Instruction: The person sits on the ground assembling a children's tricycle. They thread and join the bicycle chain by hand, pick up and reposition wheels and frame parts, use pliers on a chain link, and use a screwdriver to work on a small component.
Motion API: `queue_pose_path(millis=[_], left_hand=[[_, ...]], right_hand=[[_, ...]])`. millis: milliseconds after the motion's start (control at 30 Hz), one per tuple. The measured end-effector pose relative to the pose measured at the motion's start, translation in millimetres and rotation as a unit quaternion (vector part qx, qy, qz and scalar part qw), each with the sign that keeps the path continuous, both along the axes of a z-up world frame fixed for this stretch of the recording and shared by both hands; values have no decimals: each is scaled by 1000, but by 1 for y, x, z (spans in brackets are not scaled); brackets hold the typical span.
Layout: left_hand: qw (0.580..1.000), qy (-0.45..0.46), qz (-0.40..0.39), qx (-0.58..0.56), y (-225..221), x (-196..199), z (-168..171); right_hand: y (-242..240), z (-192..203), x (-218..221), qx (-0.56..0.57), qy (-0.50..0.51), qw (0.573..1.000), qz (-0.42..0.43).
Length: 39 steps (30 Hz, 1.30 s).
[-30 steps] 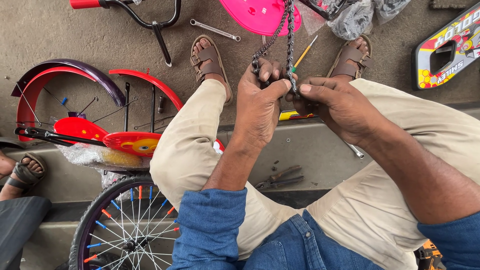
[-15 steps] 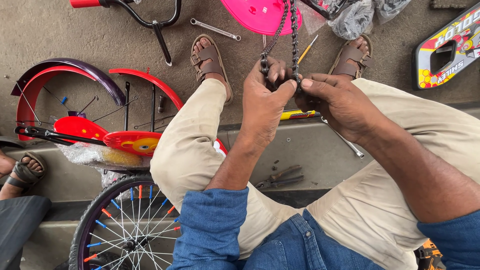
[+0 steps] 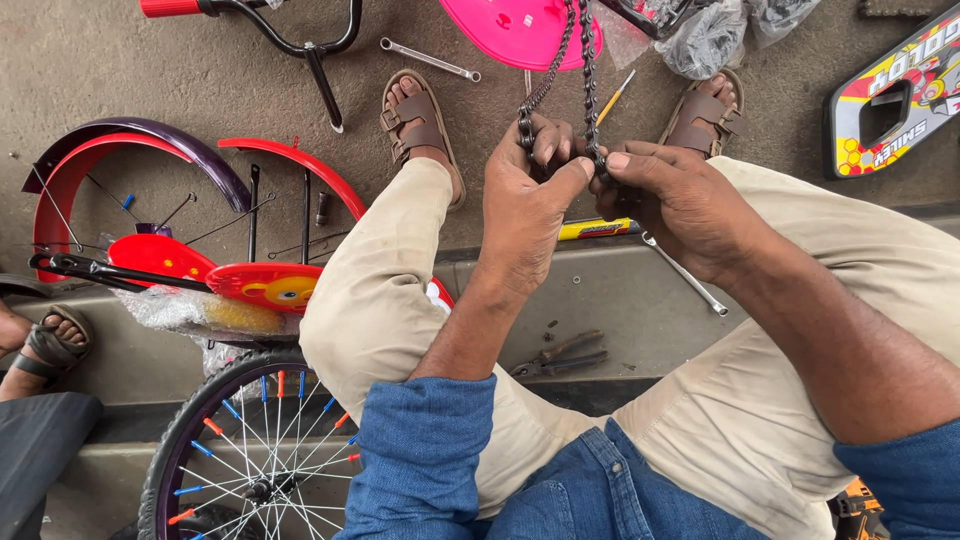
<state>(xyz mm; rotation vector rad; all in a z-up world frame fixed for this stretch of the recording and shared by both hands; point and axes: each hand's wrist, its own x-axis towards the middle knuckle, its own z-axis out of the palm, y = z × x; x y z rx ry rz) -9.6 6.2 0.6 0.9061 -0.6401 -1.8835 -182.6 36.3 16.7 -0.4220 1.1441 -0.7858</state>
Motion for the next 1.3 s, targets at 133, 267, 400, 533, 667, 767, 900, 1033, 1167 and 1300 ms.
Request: queue_pose_path(millis=[133, 267, 400, 533, 667, 767, 900, 1033, 1167, 1300], left_hand=[[1000, -14, 7, -9, 0, -2, 1], [984, -180, 5, -5, 0, -2, -4], [951, -309, -19, -19, -4, 2, -31], [957, -289, -31, 10, -8, 1, -62], [889, -447, -99, 7, -1, -3, -105], [843, -518, -143, -10, 6, -7, -129], [807, -547, -216, -49, 20, -15, -155], [796, -547, -255, -34, 22, -21, -134], [798, -544, -249, -70, 27, -18, -129], [789, -558, -243, -86, 35, -7, -121]], right_hand=[[1, -3, -1, -7, -1, 1000, 5], [3, -10, -1, -2, 3, 1000, 5], [2, -17, -2, 2, -2, 999, -54], [-1, -24, -11, 12, -14, 998, -55], [-6, -29, -15, 41, 37, 995, -82], [-13, -38, -27, 57, 62, 986, -145], [-18, -41, -51, 13, 58, 977, -207], [-21, -65, -71, -2, 48, 973, -225], [-29, -84, -72, 59, 73, 978, -184], [-28, -75, -54, 85, 101, 986, -106]])
